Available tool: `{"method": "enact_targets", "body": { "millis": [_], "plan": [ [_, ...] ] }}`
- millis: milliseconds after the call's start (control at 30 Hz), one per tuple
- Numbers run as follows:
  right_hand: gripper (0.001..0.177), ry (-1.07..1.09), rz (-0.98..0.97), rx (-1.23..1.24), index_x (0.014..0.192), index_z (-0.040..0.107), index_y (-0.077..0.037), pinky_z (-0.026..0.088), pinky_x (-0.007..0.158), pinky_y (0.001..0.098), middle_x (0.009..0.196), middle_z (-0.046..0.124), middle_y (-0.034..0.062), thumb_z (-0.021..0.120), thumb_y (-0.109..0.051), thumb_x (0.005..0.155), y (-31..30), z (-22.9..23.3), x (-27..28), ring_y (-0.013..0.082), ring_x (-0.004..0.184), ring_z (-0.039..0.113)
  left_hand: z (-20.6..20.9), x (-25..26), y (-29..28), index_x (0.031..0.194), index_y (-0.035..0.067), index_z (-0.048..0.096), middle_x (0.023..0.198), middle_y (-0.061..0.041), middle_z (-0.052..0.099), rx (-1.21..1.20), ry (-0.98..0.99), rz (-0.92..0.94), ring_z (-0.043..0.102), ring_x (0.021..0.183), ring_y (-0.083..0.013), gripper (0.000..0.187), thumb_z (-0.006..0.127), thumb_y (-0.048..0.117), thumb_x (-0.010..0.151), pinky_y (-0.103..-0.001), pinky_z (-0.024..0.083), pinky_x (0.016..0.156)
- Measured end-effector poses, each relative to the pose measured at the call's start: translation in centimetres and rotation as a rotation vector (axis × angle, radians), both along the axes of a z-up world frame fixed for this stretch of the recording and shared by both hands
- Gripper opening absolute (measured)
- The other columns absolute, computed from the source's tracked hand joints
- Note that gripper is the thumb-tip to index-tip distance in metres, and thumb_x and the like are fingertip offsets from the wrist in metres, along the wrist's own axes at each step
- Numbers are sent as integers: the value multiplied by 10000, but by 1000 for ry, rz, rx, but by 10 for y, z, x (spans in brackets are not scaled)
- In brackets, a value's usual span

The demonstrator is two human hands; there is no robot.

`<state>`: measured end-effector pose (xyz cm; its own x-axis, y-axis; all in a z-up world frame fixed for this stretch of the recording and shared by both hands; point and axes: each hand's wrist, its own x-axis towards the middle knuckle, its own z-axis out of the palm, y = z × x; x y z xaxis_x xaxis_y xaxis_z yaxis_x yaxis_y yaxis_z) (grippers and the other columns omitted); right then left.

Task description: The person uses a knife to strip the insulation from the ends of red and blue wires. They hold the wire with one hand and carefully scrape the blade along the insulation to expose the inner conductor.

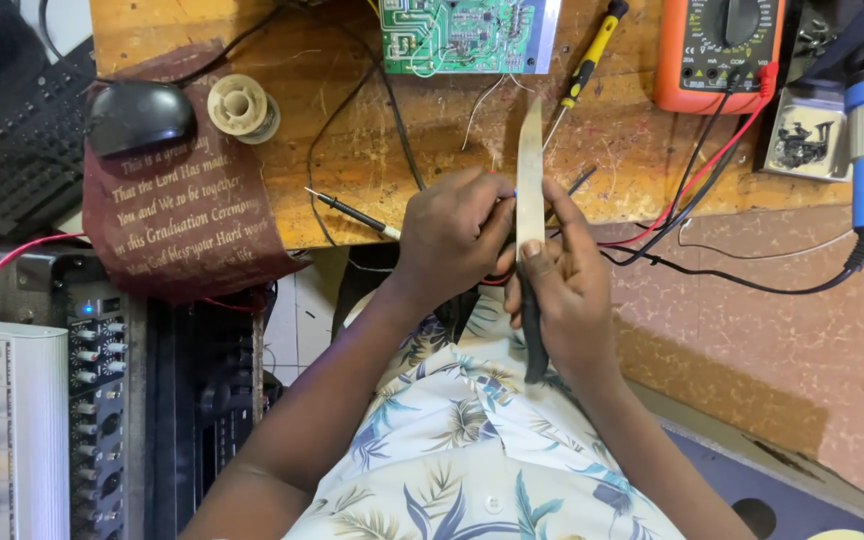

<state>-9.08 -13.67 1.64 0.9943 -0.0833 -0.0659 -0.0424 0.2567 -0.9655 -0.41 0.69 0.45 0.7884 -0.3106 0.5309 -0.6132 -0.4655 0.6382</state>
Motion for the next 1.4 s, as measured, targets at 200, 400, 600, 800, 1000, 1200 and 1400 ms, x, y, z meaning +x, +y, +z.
{"method": "enact_targets", "body": {
  "millis": [200,400,600,800,1000,1200,1400],
  "plan": [
    [579,13,26,-85,1668,306,3,568,311,280,865,720,245,476,-59,1118,-4,7,2,233,480,690,-10,2,0,996,116,691,722,-71,578,25,-40,10,700,689,-353,76,757,124,958,-455,582,579],
    [576,22,15,-118,1665,310,20,582,304,299,852,721,254,476,-59,1119,-3,7,1,244,485,705,-1,0,1,972,94,695,702,-55,564,-2,-11,-22,679,645,-329,33,725,96,984,-427,579,556],
    [576,-4,45,-93,1671,301,15,581,307,297,853,718,252,471,-57,1126,-7,3,9,257,501,716,-3,1,-1,942,97,685,690,-53,551,7,-29,-12,677,639,-326,68,726,113,993,-428,573,541],
    [610,3,99,-32,1681,297,-9,584,304,262,806,718,236,491,-54,1105,-15,3,6,237,487,710,5,-1,2,992,98,707,702,-73,572,-63,63,-25,688,681,-356,81,779,129,972,-450,579,591],
    [634,5,54,-163,1681,327,-19,690,607,321,947,734,235,567,-69,1096,-36,10,0,261,788,779,15,1,4,957,155,726,686,-34,561,-122,148,-69,677,680,-321,74,775,195,994,-415,570,613],
    [156,-275,-48,-619,985,712,-91,545,855,341,1139,773,97,846,-36,927,-33,38,20,263,1026,731,41,0,17,1000,113,744,759,-127,636,-64,273,-256,712,767,-395,62,754,174,999,-472,564,667],
    [130,-430,-62,-712,992,730,-83,549,804,395,887,623,91,795,7,924,-28,52,33,269,815,634,50,-8,23,1012,92,773,765,-139,673,-262,479,-282,722,766,-268,55,742,127,982,-421,585,734]
  ]
}}
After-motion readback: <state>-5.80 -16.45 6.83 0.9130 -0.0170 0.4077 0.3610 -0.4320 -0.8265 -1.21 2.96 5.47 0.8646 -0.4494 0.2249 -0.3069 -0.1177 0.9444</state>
